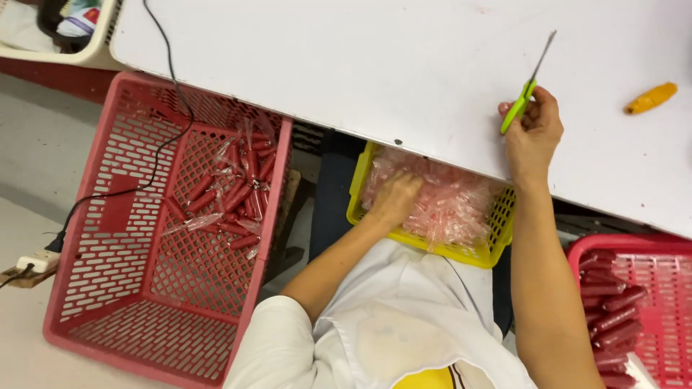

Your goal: Using scissors to cut the plastic links between sausages to separate them on a production line.

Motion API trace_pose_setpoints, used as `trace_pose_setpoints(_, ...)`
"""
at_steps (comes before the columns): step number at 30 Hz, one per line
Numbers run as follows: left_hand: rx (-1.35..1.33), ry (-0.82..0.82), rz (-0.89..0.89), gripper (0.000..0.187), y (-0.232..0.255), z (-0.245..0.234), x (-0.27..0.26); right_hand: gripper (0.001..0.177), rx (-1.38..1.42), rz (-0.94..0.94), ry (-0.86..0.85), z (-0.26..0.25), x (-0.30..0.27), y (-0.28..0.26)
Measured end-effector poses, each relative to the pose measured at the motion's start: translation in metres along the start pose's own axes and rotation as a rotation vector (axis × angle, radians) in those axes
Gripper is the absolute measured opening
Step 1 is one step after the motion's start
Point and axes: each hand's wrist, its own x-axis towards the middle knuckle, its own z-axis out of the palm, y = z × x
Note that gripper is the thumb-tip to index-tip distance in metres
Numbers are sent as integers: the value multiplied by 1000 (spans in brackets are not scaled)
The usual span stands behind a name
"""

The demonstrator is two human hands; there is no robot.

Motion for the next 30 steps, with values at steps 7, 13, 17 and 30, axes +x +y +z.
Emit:
trace_pose_setpoints(7,-522,-190,-476,36,29,-97,25,40,-2,40,-6,6,-3,-22)
trace_pose_setpoints(13,-1592,-61,-652,39,32,-121,9,38,-13,50,1,5,-3,-24)
trace_pose_setpoints(17,-2163,-128,-571,14,42,-148,9,38,-21,28,-12,6,-3,-25)
trace_pose_setpoints(30,-2121,-470,-568,24,51,-148,12,31,93,10,58,5,-1,-27)
